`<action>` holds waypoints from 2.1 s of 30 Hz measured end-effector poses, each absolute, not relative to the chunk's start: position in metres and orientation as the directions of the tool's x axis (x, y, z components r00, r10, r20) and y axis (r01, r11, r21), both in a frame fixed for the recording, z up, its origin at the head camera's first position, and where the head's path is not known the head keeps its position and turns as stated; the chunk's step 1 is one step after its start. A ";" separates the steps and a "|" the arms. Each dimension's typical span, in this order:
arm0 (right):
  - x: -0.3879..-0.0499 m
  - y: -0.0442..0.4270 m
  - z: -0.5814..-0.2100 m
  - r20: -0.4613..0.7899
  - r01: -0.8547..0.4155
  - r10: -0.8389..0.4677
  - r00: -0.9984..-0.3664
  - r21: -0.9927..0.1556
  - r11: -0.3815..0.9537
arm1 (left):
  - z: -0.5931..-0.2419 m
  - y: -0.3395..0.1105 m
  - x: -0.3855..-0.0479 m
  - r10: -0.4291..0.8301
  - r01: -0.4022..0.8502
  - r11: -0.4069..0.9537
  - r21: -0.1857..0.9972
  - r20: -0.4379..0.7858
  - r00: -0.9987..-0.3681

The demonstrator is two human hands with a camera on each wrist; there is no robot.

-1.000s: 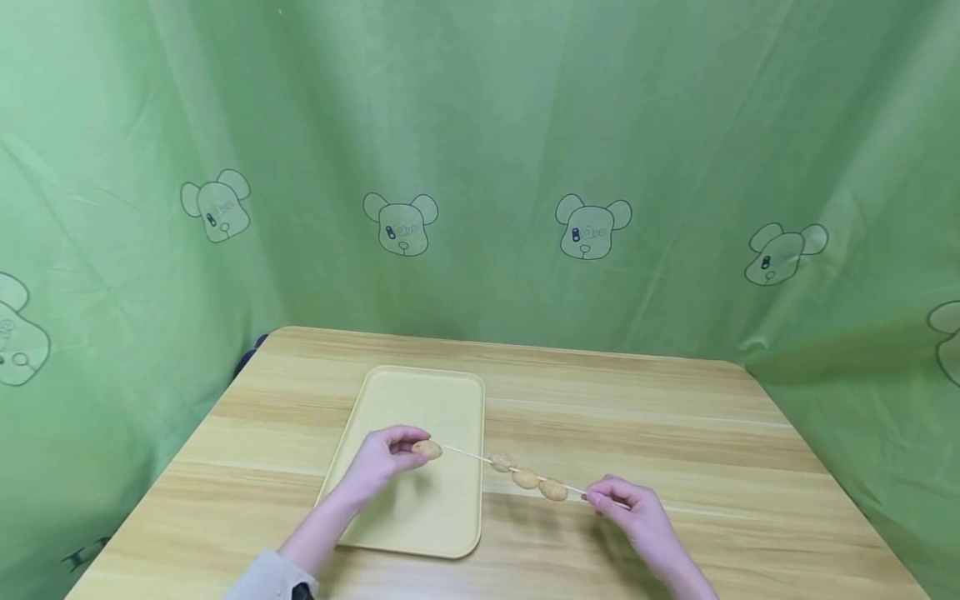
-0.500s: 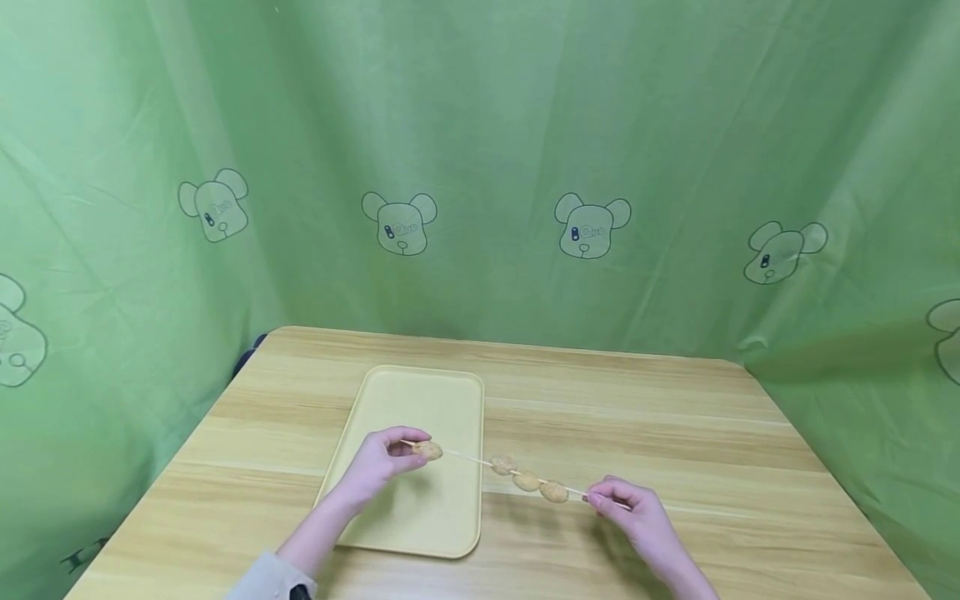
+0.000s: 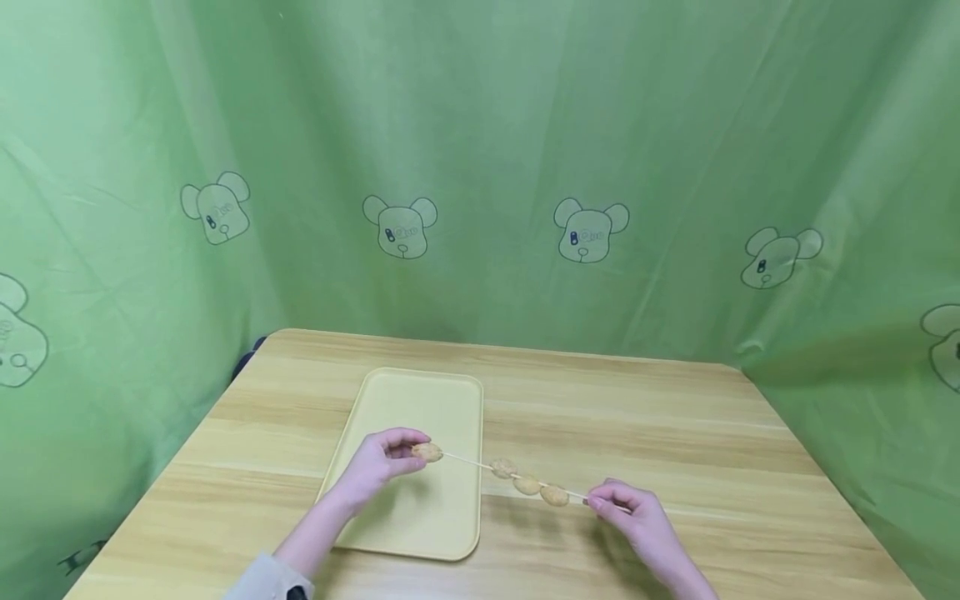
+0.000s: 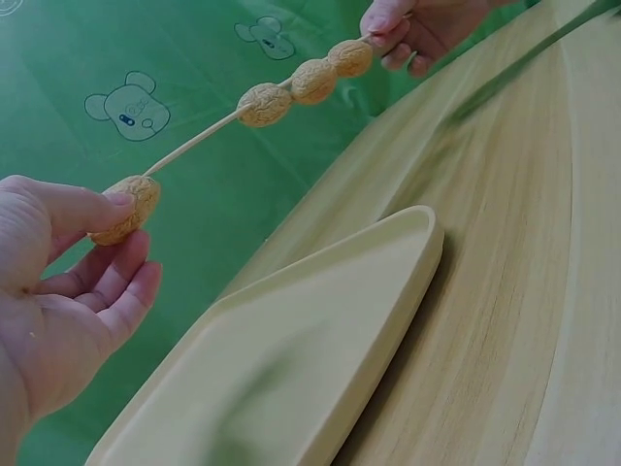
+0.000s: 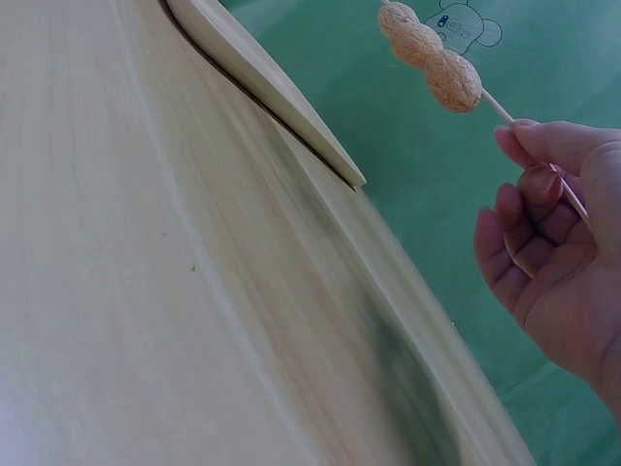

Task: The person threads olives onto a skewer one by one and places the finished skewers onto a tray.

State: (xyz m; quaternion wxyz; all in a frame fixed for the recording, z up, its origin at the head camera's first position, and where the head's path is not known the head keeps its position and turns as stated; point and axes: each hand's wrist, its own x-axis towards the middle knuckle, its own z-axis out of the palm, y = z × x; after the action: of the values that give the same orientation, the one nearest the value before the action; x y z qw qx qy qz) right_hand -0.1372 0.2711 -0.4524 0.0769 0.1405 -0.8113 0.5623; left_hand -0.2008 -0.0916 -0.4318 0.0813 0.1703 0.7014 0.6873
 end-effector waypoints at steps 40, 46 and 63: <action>-0.141 0.260 -0.443 0.380 -0.411 -0.161 -0.911 -0.871 0.269 | -0.425 -0.079 -0.196 0.324 0.186 -0.089 0.978 0.205 -0.924; -0.142 0.258 -0.443 0.395 -0.424 -0.158 -0.905 -0.868 0.260 | -0.426 -0.075 -0.195 0.323 0.191 -0.094 0.977 0.211 -0.922; -0.144 0.256 -0.443 0.372 -0.405 -0.168 -0.913 -0.877 0.258 | -0.433 -0.069 -0.196 0.316 0.187 -0.100 0.977 0.210 -0.925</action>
State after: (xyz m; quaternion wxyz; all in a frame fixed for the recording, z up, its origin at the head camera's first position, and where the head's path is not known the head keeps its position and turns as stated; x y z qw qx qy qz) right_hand -0.1441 0.2556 -0.4431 0.1018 0.1820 -0.7865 0.5813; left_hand -0.1957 -0.0689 -0.4332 0.0448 0.1879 0.6692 0.7175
